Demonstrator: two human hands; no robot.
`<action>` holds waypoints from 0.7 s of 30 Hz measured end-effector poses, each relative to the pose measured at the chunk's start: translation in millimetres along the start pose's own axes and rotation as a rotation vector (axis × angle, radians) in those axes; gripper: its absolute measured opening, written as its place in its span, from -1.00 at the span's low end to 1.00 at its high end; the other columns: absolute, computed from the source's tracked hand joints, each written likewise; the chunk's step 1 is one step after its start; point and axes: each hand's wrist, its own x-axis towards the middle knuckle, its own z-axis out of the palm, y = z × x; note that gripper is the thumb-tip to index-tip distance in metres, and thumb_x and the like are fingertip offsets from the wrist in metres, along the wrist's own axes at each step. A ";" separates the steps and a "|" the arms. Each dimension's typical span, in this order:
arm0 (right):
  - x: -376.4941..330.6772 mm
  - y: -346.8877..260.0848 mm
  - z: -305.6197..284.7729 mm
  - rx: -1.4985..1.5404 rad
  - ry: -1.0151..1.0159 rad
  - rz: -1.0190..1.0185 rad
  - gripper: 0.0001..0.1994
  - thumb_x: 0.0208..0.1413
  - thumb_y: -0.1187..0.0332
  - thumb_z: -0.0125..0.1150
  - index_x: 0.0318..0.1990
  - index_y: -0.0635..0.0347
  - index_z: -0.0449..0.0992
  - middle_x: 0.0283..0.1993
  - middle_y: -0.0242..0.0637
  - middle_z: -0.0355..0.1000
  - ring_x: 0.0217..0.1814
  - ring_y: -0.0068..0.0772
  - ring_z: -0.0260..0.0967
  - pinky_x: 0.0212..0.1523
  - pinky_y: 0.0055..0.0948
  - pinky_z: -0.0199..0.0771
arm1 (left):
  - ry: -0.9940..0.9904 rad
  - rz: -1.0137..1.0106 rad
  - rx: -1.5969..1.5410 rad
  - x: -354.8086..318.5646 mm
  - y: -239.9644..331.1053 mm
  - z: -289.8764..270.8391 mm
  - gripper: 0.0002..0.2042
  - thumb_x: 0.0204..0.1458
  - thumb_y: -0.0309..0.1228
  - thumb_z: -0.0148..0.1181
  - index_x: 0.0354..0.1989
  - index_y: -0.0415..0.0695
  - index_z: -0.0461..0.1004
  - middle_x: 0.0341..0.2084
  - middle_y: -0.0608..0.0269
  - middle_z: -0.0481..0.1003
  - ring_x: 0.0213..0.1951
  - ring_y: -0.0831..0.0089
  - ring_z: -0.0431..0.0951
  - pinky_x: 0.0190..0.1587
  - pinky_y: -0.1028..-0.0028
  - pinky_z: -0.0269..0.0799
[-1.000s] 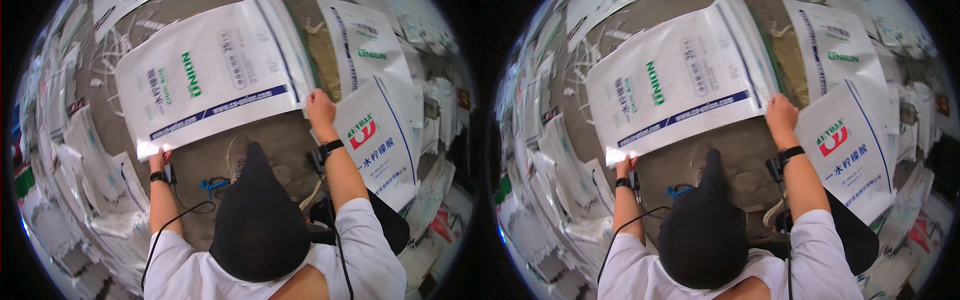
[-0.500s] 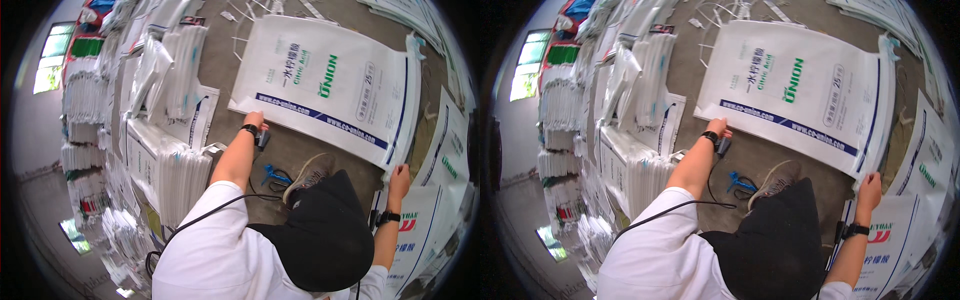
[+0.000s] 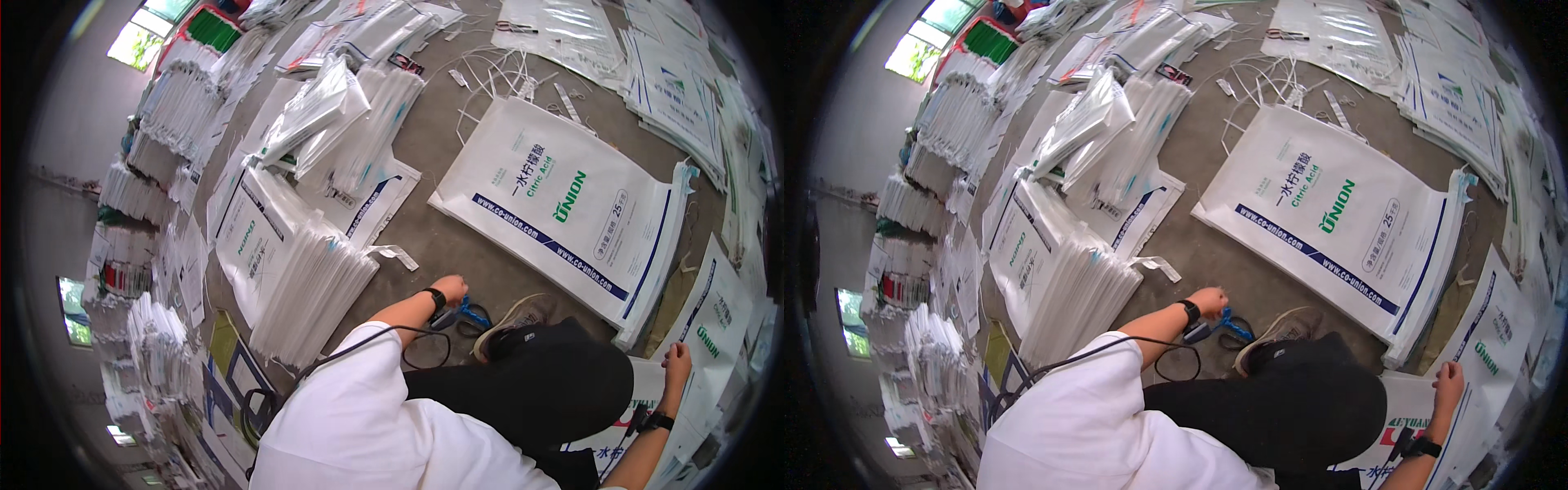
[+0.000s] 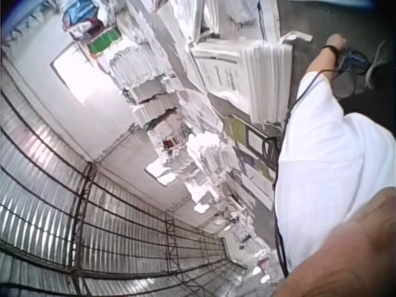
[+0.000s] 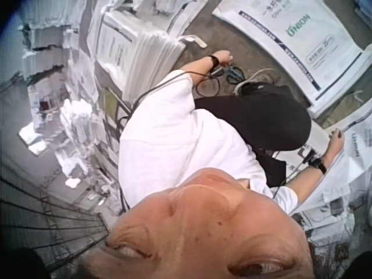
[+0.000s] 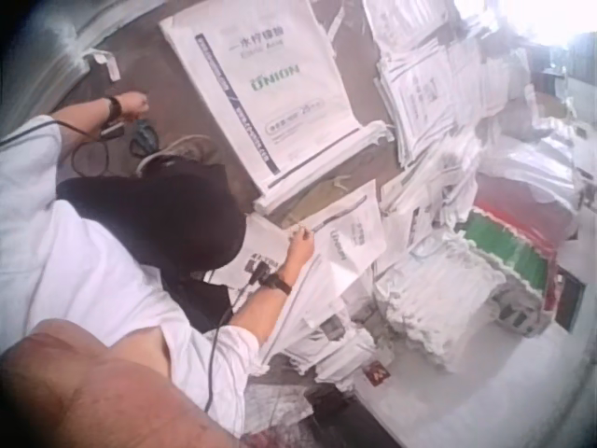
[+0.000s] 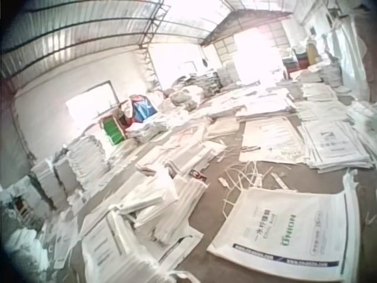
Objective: Folding and organizing large plastic bags on the floor.
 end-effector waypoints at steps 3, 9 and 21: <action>-17.4 -9.2 -41.0 0.004 0.007 -0.034 -0.80 0.26 0.29 0.09 -0.21 0.27 0.47 -0.39 -0.35 0.43 -0.41 -0.59 0.38 -0.56 -0.59 0.37 | -0.086 -0.002 -0.023 -33.1 -26.1 10.1 -0.66 0.17 -0.29 -0.07 -0.34 -0.31 0.57 -0.45 0.12 0.64 -0.47 0.31 0.66 -0.40 0.33 0.59; -76.2 -21.4 -111.0 0.074 0.085 -0.073 -0.82 0.26 0.28 0.07 -0.17 0.20 0.47 -0.45 -0.33 0.41 -0.62 -0.61 0.28 -0.63 -0.63 0.20 | -0.064 -0.017 -0.381 -65.9 -45.4 -8.9 -0.68 0.23 -0.30 -0.04 -0.07 -0.33 0.47 -0.27 0.01 0.62 -0.37 0.28 0.66 -0.35 0.38 0.58; -166.2 56.6 -148.7 0.358 0.222 0.089 -0.77 0.28 0.16 0.09 -0.09 0.08 0.47 -0.44 -0.43 0.43 -0.61 -0.65 0.33 -0.66 -0.70 0.20 | 0.329 0.871 -0.107 -226.1 157.1 -47.3 -0.67 0.23 -0.29 0.05 0.04 -0.24 0.45 -0.23 0.09 0.61 -0.22 0.21 0.63 -0.15 0.32 0.52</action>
